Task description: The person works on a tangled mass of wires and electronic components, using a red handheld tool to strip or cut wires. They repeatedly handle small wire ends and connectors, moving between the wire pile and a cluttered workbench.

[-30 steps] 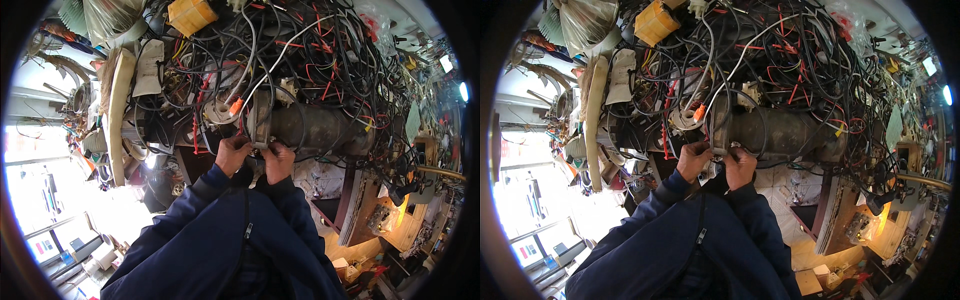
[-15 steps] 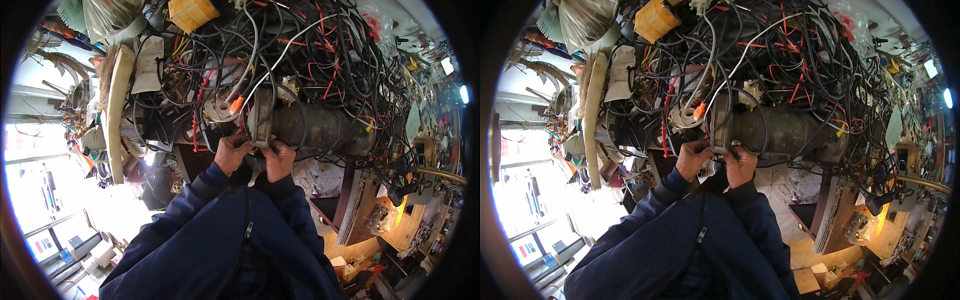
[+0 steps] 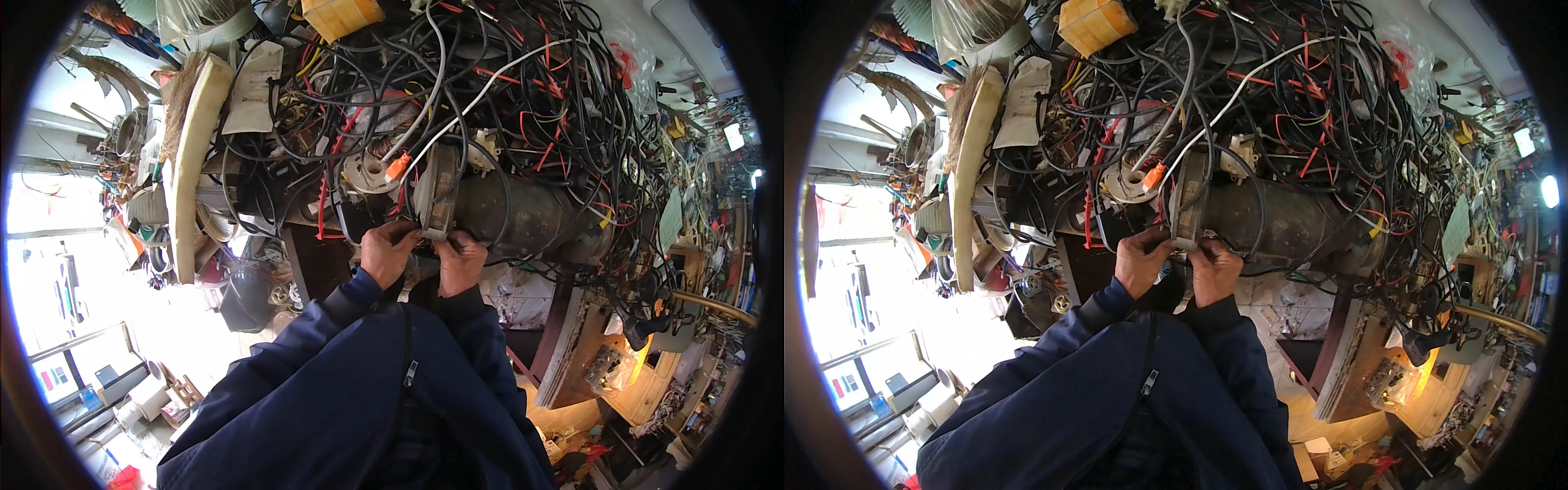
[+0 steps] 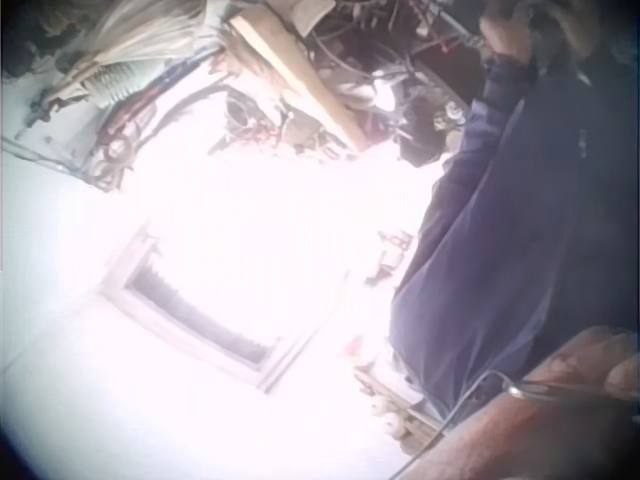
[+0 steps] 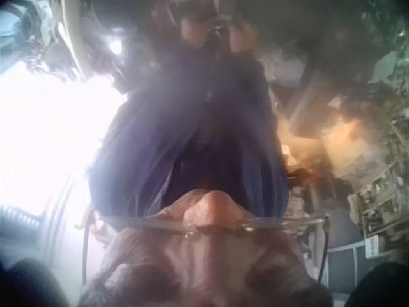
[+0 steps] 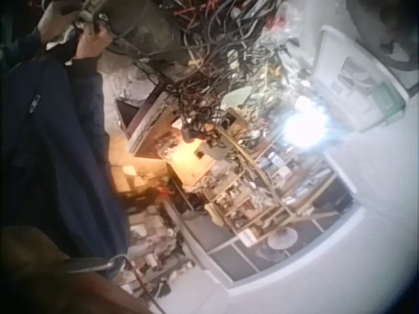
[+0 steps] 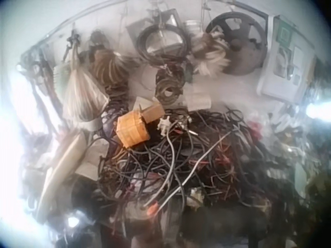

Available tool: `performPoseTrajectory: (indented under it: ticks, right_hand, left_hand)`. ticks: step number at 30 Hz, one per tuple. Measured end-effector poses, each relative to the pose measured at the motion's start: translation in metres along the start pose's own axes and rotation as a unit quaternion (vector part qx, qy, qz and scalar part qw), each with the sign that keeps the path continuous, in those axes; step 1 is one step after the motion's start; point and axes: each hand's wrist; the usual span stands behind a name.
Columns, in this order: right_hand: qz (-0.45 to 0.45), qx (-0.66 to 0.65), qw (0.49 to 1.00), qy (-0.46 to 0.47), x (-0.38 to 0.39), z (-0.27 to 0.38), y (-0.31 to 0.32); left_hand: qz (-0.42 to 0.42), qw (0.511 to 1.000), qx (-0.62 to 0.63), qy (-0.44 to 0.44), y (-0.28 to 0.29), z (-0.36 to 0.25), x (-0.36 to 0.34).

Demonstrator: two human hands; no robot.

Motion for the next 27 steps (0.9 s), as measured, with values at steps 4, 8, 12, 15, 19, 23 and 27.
performPoseTrajectory:
  ticks: [4,8,12,15,19,23,27]
  right_hand:
    - [-0.002,-0.009,1.000,-0.006,0.000,0.002,0.000]
    - [-0.012,-0.025,0.999,-0.019,0.001,0.008,-0.002]
    - [-0.003,-0.006,1.000,-0.022,0.002,0.011,-0.001]
    - [-0.001,0.001,1.000,-0.014,0.001,0.007,0.000]
    - [-0.003,-0.015,1.000,-0.013,0.001,0.006,-0.001]
    - [0.001,-0.022,1.000,-0.016,0.002,0.006,-0.001]
    - [-0.002,0.047,0.998,-0.034,0.004,0.003,0.003]
  left_hand:
    - [0.018,0.999,-0.024,-0.021,0.005,0.001,0.003]
    - [0.026,0.999,0.000,0.021,0.005,-0.005,0.002]
    - [0.046,0.995,0.076,0.055,0.008,-0.004,-0.004]
    - [0.044,0.975,0.192,0.099,0.010,0.009,-0.007]
    - [0.049,0.962,0.242,0.121,0.009,0.010,-0.006]
    - [0.049,0.959,0.253,0.119,0.008,0.011,-0.005]
    - [0.043,0.963,0.243,0.108,0.009,0.012,-0.007]
Point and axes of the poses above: each hand's wrist, its own x-axis away from the middle knuckle, its own y-axis out of the back of the hand, z = x × y, and after that the axes turned 10 degrees about x, right-handed
